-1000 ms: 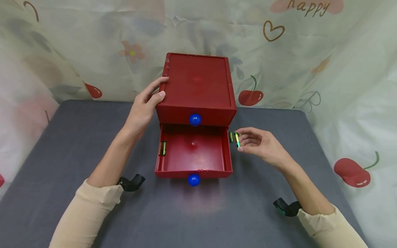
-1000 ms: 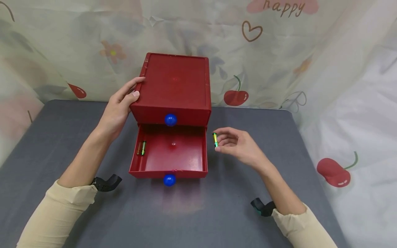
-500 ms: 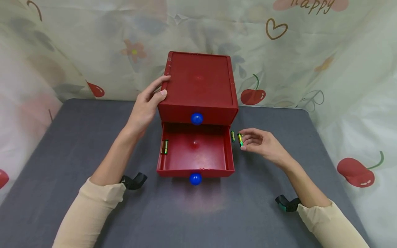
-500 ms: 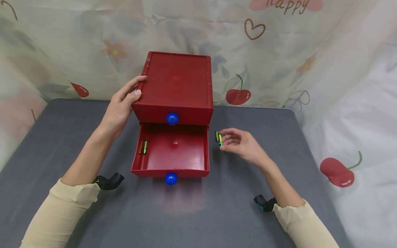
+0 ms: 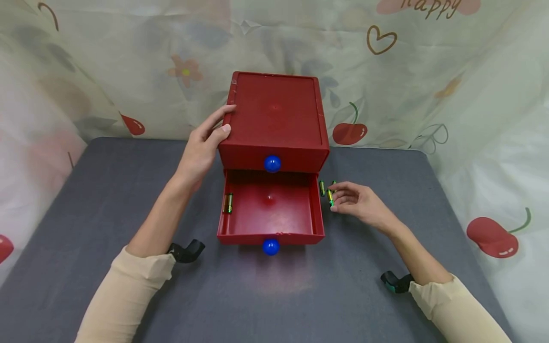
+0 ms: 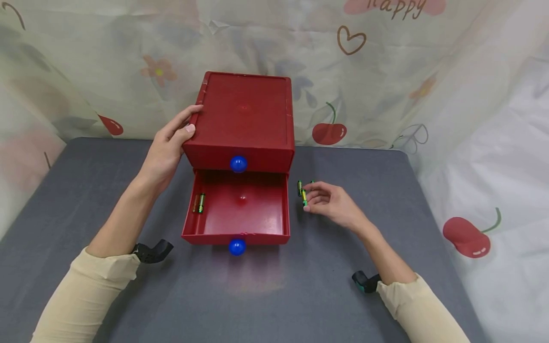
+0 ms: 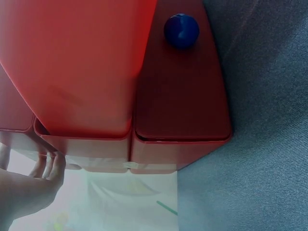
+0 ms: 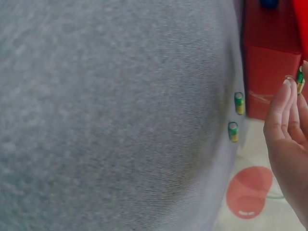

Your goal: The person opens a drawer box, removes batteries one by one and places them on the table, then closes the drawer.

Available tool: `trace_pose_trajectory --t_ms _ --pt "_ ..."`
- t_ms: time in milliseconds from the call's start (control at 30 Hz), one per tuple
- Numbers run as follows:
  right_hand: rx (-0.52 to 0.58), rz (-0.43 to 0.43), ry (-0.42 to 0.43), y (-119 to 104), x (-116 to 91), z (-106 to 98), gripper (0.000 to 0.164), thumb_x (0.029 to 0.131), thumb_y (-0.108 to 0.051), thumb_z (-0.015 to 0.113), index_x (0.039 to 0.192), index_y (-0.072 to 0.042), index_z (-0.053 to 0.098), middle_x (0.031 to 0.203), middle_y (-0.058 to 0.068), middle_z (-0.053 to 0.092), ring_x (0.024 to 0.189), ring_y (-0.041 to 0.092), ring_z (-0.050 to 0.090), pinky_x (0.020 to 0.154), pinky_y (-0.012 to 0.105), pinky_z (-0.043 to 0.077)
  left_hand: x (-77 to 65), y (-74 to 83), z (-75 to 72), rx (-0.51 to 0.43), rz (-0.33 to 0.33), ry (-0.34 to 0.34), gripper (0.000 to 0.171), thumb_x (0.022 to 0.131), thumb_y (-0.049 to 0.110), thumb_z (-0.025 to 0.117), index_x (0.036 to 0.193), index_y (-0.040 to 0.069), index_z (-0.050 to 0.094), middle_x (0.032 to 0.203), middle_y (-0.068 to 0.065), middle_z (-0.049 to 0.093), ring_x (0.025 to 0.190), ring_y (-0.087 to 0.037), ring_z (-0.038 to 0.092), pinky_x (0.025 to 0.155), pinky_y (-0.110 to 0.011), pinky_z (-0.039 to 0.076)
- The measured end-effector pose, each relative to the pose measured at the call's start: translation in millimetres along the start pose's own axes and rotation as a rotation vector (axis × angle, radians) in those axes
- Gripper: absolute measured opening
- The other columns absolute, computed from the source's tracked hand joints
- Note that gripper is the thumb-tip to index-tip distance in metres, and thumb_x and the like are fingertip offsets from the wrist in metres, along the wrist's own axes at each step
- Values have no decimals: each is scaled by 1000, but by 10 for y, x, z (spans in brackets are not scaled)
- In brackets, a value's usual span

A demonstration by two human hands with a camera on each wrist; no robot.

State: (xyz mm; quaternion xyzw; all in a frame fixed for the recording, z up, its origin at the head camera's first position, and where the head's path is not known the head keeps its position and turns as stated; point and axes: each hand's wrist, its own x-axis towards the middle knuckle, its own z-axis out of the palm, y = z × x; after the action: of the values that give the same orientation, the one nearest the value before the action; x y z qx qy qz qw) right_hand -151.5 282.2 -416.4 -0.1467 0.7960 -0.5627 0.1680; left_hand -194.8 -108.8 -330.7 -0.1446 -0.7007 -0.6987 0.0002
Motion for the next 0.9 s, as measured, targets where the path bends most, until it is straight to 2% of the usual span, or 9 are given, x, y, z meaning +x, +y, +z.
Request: trace_pose_trajectory --t_ms 267,500,900 --pt "-35 14 1 88 11 18 49 86 -7 77 130 3 56 108 22 63 92 21 66 79 27 57 -7 -4 0 0 -1 0 45 102 33 53 147 32 49 152 6 41 132 -18 44 110 -43 33" --pt "-56 23 -8 171 29 21 49 87 -5 76 129 6 55 108 24 62 91 21 65 78 27 56 4 7 -1 -4 -2 -9 45 102 34 54 147 32 49 151 5 42 132 -19 44 110 -43 33" --pt "-145 60 -25 262 61 70 46 89 -9 75 128 4 57 106 18 65 92 24 65 78 26 56 9 -8 -8 -9 1 -3 45 102 33 54 147 32 49 151 4 42 131 -20 45 108 -42 35"
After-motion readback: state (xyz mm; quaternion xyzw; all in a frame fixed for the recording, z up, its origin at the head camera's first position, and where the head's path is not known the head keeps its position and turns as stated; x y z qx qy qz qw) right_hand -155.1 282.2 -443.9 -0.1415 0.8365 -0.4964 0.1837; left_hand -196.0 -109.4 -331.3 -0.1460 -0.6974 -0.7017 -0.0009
